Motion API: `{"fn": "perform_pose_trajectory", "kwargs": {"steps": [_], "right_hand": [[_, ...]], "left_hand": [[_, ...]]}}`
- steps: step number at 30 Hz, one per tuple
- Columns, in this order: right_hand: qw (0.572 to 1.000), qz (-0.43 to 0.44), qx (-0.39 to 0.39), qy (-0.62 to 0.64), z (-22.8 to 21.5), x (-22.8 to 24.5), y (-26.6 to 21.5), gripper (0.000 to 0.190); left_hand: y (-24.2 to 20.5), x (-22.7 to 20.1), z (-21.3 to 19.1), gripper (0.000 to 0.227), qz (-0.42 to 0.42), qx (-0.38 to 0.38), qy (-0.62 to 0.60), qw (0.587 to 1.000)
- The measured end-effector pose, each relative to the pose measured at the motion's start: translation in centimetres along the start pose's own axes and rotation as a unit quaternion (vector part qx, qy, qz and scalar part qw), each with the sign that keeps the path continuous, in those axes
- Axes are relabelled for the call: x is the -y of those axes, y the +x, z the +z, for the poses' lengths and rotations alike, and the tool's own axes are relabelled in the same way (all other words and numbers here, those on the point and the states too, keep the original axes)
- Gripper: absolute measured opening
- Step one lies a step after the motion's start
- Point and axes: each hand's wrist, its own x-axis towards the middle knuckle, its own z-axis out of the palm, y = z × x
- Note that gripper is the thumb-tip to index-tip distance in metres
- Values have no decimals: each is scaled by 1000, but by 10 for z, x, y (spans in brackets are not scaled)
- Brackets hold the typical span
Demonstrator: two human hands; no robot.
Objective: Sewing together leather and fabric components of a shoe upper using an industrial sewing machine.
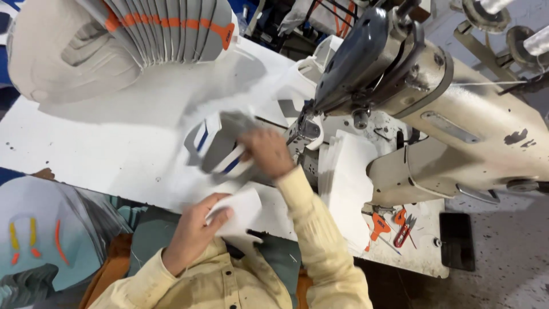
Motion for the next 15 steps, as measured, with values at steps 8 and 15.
{"fn": "perform_pose_trajectory", "kwargs": {"steps": [8,15], "right_hand": [[776,200,-25,597,41,55,-113,32],[647,292,-26,704,7,67,-104,47]], "left_hand": [[30,8,-5,29,-13,-84,-25,996],[25,-15,-12,32,89,-37,-88,991]]}}
